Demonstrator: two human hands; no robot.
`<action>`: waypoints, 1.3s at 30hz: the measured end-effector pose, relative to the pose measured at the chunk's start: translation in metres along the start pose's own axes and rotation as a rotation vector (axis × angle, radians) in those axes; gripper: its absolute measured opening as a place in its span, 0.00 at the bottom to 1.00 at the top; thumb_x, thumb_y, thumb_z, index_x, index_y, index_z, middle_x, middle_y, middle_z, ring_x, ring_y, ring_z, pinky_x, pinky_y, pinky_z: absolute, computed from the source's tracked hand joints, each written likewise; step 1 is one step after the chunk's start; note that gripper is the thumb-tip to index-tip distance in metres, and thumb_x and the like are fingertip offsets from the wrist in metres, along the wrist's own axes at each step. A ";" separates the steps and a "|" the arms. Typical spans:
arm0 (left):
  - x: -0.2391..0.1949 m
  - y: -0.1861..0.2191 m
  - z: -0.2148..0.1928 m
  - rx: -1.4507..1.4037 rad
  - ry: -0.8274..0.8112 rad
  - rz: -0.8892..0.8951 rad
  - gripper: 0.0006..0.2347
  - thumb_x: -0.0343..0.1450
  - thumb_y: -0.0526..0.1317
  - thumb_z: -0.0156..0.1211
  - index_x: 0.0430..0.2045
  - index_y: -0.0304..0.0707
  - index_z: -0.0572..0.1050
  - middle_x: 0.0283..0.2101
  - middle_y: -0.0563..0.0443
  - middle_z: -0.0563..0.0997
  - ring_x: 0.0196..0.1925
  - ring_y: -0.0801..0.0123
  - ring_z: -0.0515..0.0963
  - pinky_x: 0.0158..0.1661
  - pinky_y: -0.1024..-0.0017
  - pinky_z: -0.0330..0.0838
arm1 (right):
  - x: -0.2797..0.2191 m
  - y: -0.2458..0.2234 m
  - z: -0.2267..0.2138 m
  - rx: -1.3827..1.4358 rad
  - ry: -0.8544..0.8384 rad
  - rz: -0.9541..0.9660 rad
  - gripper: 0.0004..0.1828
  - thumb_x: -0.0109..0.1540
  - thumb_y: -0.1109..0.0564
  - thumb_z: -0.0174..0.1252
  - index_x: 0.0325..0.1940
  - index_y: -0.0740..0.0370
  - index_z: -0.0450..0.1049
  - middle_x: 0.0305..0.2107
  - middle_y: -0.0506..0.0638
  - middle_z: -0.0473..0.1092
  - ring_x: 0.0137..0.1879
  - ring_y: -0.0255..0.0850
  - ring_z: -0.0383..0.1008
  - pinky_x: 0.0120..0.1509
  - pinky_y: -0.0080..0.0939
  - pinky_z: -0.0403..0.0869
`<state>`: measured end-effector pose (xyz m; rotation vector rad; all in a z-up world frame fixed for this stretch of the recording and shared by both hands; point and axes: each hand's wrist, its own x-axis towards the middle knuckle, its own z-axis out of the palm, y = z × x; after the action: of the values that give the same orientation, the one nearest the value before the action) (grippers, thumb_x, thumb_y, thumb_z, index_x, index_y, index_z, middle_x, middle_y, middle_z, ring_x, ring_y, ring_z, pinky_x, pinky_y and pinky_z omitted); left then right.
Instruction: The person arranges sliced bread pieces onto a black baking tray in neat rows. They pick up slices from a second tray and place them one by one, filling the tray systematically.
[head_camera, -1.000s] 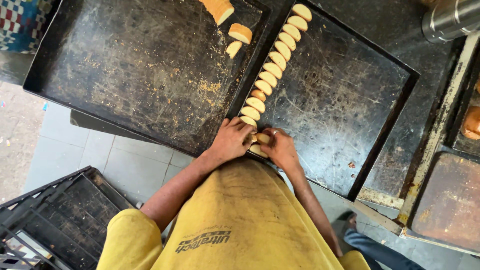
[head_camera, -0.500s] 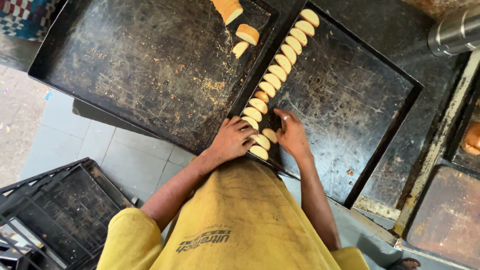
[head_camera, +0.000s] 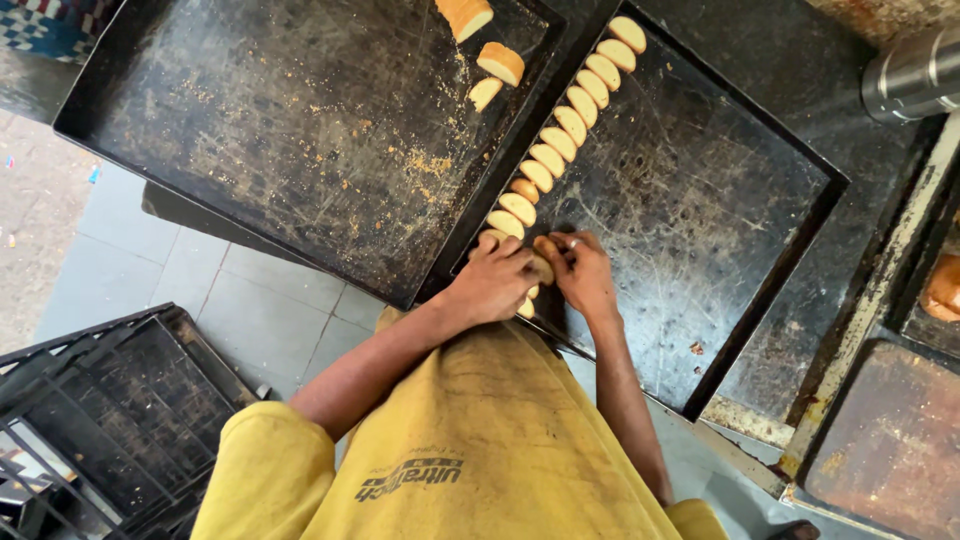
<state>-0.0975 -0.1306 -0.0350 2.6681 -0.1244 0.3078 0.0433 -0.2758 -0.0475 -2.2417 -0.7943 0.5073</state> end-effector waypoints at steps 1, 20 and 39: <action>0.001 0.000 -0.002 0.033 -0.034 -0.008 0.10 0.60 0.41 0.66 0.33 0.48 0.83 0.44 0.52 0.77 0.54 0.58 0.70 0.50 0.54 0.60 | 0.002 -0.001 -0.001 0.012 -0.031 0.022 0.16 0.62 0.54 0.66 0.50 0.65 0.80 0.42 0.57 0.76 0.37 0.45 0.80 0.41 0.42 0.78; 0.075 -0.139 -0.047 -0.087 0.238 -0.592 0.14 0.70 0.48 0.69 0.40 0.37 0.77 0.47 0.40 0.78 0.51 0.48 0.77 0.52 0.54 0.73 | -0.021 -0.018 0.013 1.146 -0.014 0.445 0.15 0.65 0.58 0.64 0.51 0.72 0.74 0.38 0.56 0.77 0.44 0.44 0.79 0.50 0.41 0.77; 0.141 -0.220 -0.027 0.095 0.187 -0.204 0.17 0.66 0.38 0.70 0.43 0.37 0.69 0.53 0.39 0.70 0.58 0.42 0.71 0.54 0.49 0.70 | -0.035 0.028 0.029 0.619 0.378 0.164 0.10 0.65 0.63 0.61 0.49 0.67 0.70 0.36 0.47 0.73 0.41 0.32 0.72 0.47 0.32 0.72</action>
<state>0.0639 0.0733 -0.0714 2.6994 0.2238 0.5055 0.0122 -0.3011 -0.0831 -1.7455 -0.2128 0.3276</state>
